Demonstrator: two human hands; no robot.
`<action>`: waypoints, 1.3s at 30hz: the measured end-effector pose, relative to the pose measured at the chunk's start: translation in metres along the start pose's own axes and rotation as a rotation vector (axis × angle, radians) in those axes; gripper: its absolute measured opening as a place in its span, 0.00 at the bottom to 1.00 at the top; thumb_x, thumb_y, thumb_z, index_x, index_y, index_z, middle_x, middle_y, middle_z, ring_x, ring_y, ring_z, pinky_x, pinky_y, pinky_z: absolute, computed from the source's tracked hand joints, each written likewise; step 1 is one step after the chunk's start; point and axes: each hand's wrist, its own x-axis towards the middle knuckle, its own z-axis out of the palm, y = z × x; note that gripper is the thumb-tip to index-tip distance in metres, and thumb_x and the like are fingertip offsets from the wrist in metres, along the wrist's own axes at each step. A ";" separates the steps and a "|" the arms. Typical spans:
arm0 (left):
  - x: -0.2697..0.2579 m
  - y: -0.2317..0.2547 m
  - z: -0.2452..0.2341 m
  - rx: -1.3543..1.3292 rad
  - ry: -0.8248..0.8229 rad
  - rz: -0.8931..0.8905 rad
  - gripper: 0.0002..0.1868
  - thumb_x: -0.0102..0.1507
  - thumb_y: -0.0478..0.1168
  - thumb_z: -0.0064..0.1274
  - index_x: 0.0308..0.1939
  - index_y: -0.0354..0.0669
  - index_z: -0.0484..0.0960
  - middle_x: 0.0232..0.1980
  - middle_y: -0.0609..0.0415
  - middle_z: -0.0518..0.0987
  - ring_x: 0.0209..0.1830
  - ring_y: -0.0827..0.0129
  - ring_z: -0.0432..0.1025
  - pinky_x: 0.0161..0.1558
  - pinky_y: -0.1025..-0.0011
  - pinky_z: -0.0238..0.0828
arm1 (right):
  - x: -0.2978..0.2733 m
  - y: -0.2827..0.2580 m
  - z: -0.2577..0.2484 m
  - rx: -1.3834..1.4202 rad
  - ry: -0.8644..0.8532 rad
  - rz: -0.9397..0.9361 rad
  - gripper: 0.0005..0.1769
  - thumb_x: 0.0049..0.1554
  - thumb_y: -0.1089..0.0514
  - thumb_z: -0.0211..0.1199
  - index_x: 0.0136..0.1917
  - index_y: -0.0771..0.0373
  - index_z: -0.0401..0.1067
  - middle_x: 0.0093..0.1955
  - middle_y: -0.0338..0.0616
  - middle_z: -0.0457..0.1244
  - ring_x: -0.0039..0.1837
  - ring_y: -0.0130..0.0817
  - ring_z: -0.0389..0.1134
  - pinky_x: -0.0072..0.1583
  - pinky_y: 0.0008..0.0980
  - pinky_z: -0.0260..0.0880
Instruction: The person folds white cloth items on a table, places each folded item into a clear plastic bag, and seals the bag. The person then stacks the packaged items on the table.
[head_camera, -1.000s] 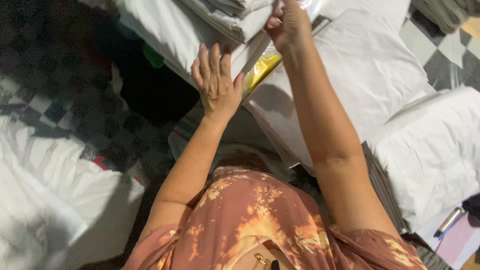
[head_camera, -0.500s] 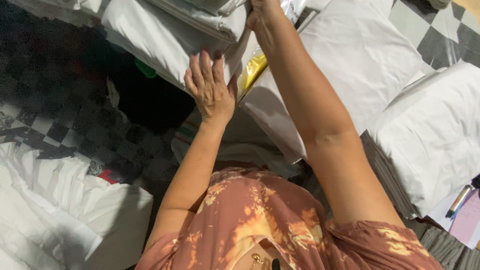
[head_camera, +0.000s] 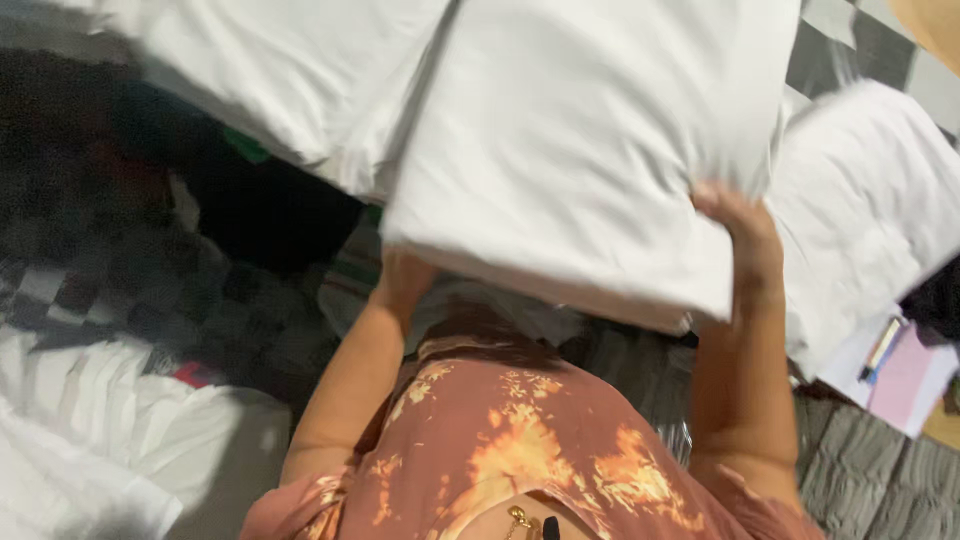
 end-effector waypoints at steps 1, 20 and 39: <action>-0.010 -0.004 0.015 -0.108 -0.100 -0.071 0.42 0.74 0.67 0.41 0.63 0.24 0.73 0.59 0.40 0.78 0.61 0.57 0.73 0.62 0.56 0.72 | -0.018 0.008 -0.019 0.040 0.050 0.079 0.26 0.56 0.52 0.63 0.61 0.73 0.73 0.57 0.53 0.69 0.61 0.42 0.70 0.69 0.41 0.68; -0.003 0.080 0.241 0.450 -0.545 0.159 0.30 0.68 0.37 0.59 0.71 0.29 0.67 0.63 0.47 0.78 0.63 0.63 0.77 0.69 0.63 0.78 | -0.131 0.010 -0.085 0.168 0.273 -0.185 0.42 0.54 0.60 0.72 0.76 0.69 0.55 0.66 0.53 0.64 0.65 0.42 0.70 0.65 0.39 0.74; 0.163 -0.170 0.313 1.158 -0.509 -0.324 0.54 0.63 0.74 0.50 0.73 0.29 0.61 0.76 0.32 0.63 0.79 0.47 0.57 0.76 0.60 0.51 | -0.109 0.177 -0.218 0.421 0.579 -0.083 0.49 0.61 0.25 0.44 0.81 0.62 0.47 0.79 0.56 0.54 0.79 0.49 0.58 0.75 0.51 0.62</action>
